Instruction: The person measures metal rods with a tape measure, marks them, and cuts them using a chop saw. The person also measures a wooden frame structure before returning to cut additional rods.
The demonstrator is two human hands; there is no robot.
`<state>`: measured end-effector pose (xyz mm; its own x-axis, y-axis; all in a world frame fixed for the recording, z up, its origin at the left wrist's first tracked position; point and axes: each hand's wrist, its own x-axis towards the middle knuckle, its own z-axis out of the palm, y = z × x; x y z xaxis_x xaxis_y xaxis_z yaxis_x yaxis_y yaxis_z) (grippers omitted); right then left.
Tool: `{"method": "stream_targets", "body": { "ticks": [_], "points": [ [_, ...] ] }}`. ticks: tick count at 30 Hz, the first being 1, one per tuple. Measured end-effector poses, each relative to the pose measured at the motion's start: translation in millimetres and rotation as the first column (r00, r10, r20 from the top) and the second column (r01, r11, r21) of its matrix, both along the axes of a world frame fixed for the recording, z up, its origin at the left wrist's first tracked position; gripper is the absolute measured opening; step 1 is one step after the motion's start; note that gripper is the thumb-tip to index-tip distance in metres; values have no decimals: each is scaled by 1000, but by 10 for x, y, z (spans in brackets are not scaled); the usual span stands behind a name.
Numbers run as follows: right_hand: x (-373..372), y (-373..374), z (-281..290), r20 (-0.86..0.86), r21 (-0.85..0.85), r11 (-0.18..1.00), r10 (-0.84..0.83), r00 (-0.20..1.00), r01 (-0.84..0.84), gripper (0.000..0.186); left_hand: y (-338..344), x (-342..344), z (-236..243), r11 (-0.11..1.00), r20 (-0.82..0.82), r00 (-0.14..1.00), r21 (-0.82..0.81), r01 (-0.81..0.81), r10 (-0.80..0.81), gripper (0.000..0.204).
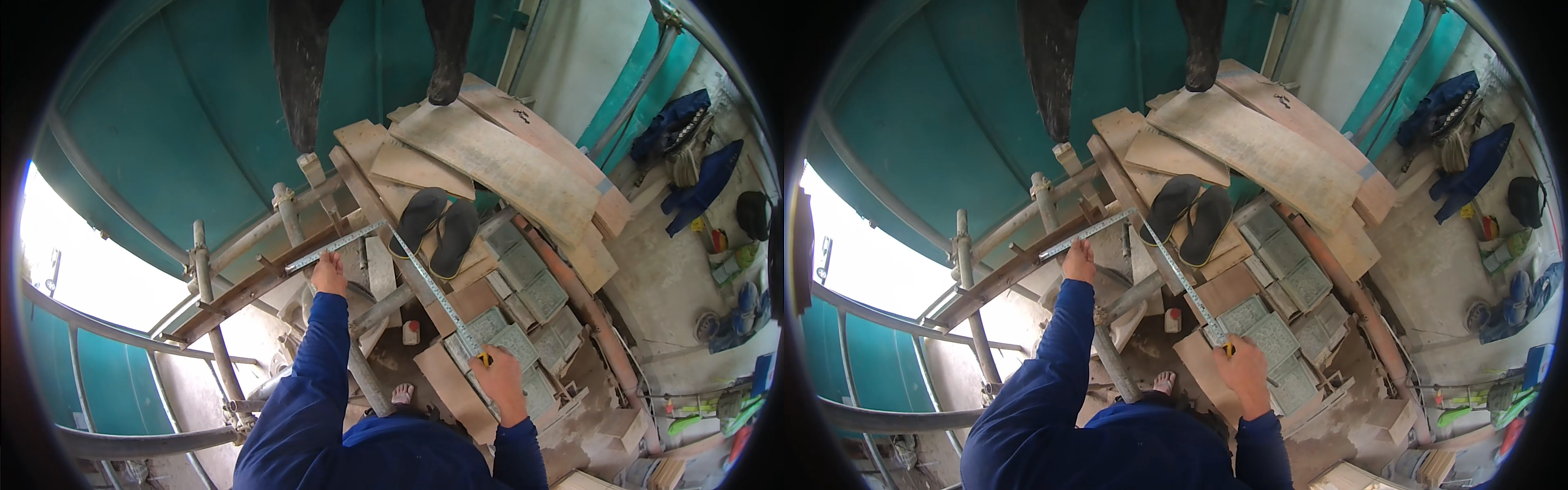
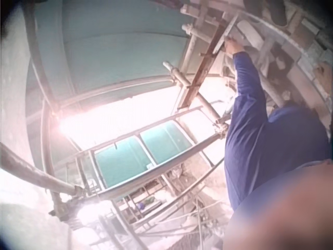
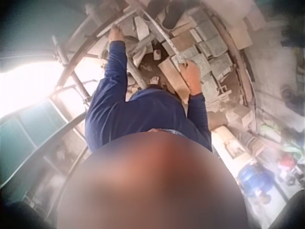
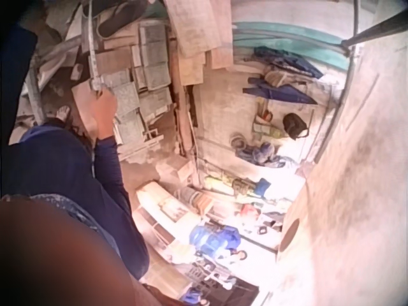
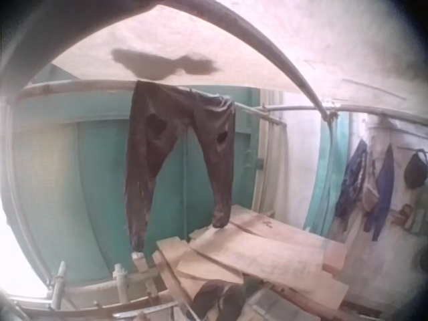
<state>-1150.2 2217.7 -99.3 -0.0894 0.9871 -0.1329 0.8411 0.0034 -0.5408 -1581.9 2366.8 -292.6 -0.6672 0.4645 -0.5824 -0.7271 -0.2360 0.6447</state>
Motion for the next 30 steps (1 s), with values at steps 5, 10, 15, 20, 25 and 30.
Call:
{"method": "stream_targets", "body": {
  "ticks": [5,10,15,20,25,30],
  "points": [
    [40,116,21,-1,-21,1000,10,1000,-10,43,-29,-11,-11,999,14,1000,40,11,-12,17],
    [87,160,-19,-15,-36,999,32,999,-32,43,-26,-22,8,1000,-1,1000,2,24,-24,17],
    [107,146,-114,-97,-48,999,9,995,-13,44,-43,-26,44,999,-5,999,-44,31,-31,19],
    [111,142,-163,-131,-52,999,4,991,-11,44,-74,-2,61,999,-34,999,-30,42,-43,19],
    [96,154,-160,-151,-68,998,2,989,-12,44,-64,-9,72,997,-35,998,-56,48,-50,19],
    [87,156,-194,-173,-50,999,11,985,-20,43,-76,-33,38,997,-44,996,-38,74,-76,20]
  ]
}}
